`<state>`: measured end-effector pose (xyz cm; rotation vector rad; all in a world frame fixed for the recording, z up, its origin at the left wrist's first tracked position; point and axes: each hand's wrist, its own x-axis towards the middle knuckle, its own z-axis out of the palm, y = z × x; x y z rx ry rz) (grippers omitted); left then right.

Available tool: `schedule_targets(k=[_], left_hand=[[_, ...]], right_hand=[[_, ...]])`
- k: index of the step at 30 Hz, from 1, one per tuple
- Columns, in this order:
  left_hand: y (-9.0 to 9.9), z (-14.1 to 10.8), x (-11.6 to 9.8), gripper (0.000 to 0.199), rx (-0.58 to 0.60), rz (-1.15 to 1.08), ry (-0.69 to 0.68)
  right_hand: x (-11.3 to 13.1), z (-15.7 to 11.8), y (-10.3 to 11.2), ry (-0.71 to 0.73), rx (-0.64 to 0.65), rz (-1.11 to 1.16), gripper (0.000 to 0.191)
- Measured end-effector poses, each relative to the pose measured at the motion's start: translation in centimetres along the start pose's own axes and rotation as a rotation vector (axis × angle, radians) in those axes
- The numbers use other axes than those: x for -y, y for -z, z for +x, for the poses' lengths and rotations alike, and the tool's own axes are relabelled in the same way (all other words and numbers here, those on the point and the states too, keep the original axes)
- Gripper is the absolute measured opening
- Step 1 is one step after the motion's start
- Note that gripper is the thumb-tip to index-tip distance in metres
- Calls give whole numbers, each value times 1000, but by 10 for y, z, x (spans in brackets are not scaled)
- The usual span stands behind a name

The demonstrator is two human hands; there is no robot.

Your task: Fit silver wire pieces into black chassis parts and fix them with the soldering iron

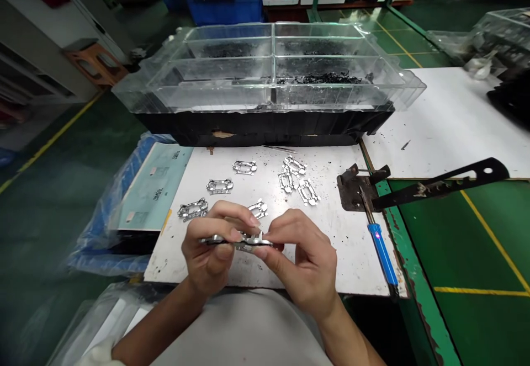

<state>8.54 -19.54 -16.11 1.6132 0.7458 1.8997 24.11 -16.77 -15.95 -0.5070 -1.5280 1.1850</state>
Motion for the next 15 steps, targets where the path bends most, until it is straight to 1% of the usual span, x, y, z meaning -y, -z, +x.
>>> schedule_targets(k=[2,7,15], left_hand=[[0,1,-2,16,7,-18,15],[-1,3,-3,14,-4,2,-7],[1,4,-4,14,2,44,-16]], right_hand=[[-1,-1,-1,24,-3,-8,27],[-3,-1,-3,64,-7,-22,29],[-3,-3,-2,89,-11,-28,31]])
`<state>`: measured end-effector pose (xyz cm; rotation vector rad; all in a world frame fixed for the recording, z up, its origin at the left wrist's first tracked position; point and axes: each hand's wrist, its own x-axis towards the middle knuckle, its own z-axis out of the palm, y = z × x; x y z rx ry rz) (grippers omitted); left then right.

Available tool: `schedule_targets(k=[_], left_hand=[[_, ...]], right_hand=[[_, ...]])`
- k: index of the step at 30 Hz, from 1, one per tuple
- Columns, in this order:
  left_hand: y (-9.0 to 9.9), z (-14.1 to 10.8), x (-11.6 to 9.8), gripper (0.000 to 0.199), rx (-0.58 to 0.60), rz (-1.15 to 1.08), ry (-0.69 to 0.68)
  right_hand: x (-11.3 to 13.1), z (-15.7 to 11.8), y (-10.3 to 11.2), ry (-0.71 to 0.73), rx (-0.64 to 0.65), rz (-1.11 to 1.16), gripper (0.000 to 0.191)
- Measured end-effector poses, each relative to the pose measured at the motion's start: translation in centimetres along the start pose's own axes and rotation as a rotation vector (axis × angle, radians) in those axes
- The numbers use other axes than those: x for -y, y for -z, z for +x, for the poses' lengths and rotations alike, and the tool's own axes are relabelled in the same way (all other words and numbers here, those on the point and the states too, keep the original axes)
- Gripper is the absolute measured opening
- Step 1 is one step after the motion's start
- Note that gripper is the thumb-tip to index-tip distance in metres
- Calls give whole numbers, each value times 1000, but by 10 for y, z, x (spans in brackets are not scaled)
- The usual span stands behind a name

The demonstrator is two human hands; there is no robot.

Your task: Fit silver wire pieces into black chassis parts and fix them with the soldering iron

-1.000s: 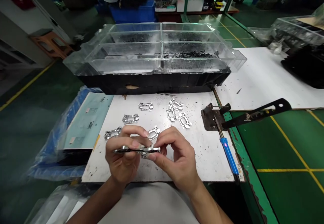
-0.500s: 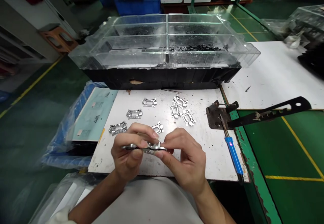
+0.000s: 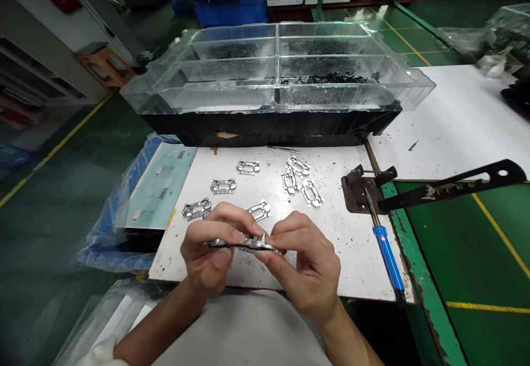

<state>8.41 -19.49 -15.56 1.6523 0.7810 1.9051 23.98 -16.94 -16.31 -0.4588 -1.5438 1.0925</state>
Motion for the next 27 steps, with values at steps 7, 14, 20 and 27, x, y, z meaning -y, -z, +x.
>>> schedule_targets(k=[7,14,20,27], left_hand=[[-3,-6,2,15,-15,-59,27],[-7,-14,5,16,-58,-97,33],[-12,-14,4,13,-94,-184,98],[0,-9,0,20,12,9,1]], right_hand=[[2,1,2,27,-6,-25,35],[5,0,2,61,12,-64,38],[8,-1,3,124,19,-136,40],[-8,-5,2,13,-50,38,30]])
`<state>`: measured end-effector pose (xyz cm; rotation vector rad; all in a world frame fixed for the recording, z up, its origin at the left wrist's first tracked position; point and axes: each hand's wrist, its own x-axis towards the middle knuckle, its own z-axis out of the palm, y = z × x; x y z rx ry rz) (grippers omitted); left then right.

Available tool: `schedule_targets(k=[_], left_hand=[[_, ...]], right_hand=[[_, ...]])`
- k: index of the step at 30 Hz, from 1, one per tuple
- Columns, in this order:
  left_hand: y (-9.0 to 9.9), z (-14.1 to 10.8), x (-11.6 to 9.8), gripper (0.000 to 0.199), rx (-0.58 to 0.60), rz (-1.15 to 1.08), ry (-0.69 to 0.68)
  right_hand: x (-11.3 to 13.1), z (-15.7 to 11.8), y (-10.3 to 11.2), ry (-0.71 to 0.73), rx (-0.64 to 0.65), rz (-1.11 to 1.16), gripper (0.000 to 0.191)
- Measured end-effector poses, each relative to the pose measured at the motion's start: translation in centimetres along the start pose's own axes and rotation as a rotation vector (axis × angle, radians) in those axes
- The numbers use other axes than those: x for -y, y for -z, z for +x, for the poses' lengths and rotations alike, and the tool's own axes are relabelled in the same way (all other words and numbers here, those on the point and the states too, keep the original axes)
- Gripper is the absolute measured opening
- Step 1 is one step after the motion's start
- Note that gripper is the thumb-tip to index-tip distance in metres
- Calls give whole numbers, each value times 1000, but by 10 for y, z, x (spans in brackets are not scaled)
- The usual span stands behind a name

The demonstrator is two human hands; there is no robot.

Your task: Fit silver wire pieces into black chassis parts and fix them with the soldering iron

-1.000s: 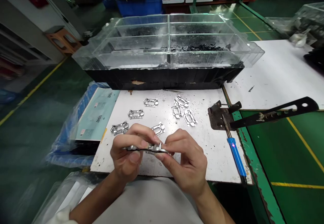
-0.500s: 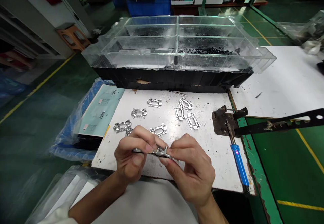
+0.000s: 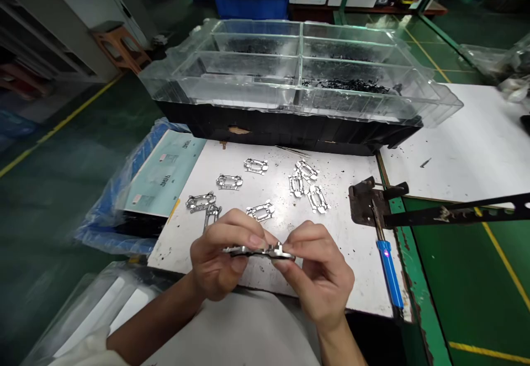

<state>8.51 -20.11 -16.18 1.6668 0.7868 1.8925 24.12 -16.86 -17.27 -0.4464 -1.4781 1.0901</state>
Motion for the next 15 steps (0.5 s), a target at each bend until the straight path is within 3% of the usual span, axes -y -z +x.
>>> schedule_targets(k=[5,15], left_hand=[[6,2,-2,20,29,51,-5],[9,0,-5,19,6,55,18]], right_hand=[[-5,-2,-2,-67,-40,8,20],[-6,-3,-8,-86,-54,4,16]])
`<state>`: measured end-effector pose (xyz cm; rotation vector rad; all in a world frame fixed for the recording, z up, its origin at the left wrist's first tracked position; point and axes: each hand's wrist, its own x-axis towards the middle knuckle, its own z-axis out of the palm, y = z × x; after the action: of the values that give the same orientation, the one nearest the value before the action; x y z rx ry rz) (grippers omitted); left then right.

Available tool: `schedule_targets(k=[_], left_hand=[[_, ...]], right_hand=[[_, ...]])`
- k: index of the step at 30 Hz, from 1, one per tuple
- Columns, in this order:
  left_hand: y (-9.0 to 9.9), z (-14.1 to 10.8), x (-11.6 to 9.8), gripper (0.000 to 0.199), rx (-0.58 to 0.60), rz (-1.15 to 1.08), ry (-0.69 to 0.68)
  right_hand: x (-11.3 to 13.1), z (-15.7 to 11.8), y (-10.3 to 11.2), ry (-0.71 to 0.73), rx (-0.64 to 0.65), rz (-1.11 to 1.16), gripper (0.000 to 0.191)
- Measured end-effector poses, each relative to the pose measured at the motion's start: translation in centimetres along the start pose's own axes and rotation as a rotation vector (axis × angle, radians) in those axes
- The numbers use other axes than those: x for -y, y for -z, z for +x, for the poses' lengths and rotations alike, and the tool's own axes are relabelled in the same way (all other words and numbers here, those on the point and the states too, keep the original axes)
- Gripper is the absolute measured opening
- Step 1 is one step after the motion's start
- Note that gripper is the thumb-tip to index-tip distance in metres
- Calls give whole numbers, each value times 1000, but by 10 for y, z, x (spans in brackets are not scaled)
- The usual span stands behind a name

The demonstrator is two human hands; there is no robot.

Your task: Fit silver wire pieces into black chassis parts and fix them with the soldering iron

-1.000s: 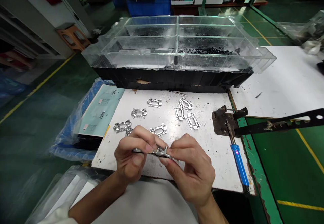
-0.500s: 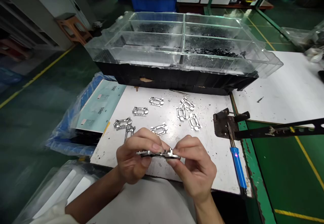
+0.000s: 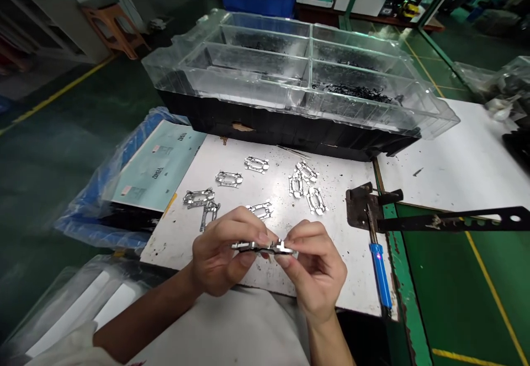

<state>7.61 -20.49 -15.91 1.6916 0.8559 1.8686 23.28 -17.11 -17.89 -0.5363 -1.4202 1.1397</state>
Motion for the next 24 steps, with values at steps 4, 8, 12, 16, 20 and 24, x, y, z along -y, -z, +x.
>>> schedule_targets(k=[4,8,12,16,20,24], left_hand=[[2,-2,0,19,-1,-3,-2],[4,-3,0,17,0,-7,0],[7,-5,-1,17,6,-5,3],[10,-6,-2,18,0,22,10],[12,-7,-5,21,-14,56,11],[13,-7,-9,21,-16,68,31]], right_hand=[[1,-1,-1,15,7,-40,18],[1,0,-2,50,35,-29,23],[2,0,-4,37,43,-44,22],[2,0,-5,25,54,-61,21],[1,0,-6,35,63,-66,23],[-2,1,-6,79,74,-68,26]])
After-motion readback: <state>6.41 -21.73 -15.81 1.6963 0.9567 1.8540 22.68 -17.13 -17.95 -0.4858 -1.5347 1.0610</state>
